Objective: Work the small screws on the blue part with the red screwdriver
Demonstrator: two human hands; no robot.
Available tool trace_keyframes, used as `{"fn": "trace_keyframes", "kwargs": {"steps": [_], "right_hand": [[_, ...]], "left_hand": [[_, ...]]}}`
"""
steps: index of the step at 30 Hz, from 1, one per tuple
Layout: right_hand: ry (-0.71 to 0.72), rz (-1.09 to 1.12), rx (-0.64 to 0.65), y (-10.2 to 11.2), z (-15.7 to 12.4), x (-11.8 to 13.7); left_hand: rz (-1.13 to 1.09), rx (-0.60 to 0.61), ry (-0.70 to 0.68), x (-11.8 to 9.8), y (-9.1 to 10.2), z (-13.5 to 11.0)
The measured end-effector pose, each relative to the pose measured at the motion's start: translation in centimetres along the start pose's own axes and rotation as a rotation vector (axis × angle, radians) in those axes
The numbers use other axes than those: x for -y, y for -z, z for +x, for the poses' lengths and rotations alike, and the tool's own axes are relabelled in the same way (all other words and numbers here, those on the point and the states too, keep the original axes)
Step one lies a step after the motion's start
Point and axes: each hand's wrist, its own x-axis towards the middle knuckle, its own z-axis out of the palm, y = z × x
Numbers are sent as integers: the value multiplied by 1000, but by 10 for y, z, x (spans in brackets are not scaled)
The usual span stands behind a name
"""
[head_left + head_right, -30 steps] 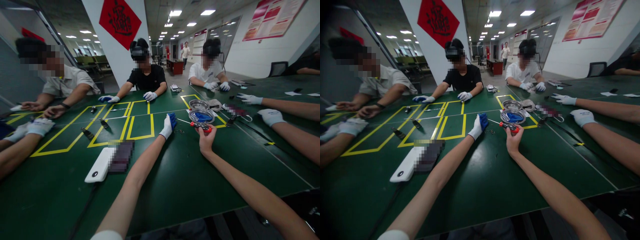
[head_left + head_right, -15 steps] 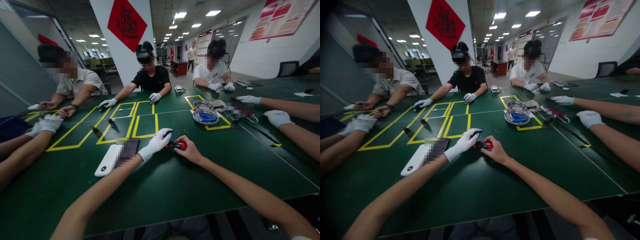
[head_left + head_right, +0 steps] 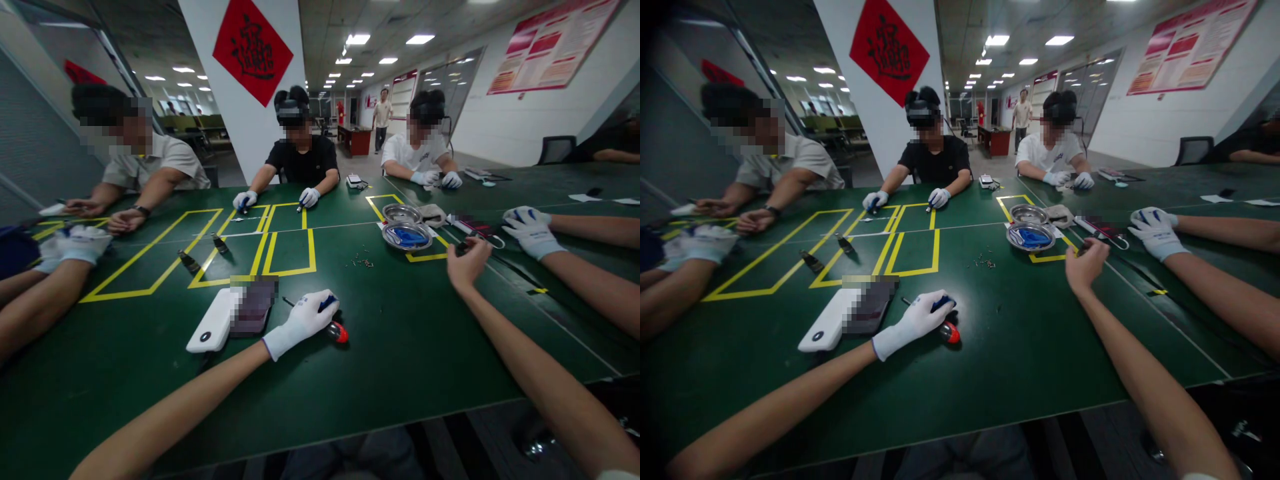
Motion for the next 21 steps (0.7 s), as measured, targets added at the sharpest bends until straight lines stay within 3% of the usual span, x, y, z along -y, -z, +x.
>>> {"fn": "trace_keyframes", "kwargs": {"steps": [2, 7, 11, 15, 21], "right_hand": [[-149, -138, -76, -7, 24, -37], [-286, -242, 133, -26, 48, -82], [-283, -300, 248, -30, 58, -94], [-172, -333, 328, -19, 61, -99], [-46, -244, 468, -11, 42, -83]], "left_hand": [[-23, 22, 18, -1, 3, -3], [-55, 103, 38, -3, 6, -3], [-46, 124, 33, -3, 11, -3], [23, 212, 28, -6, 17, -1], [87, 281, 44, -13, 21, 6]]}}
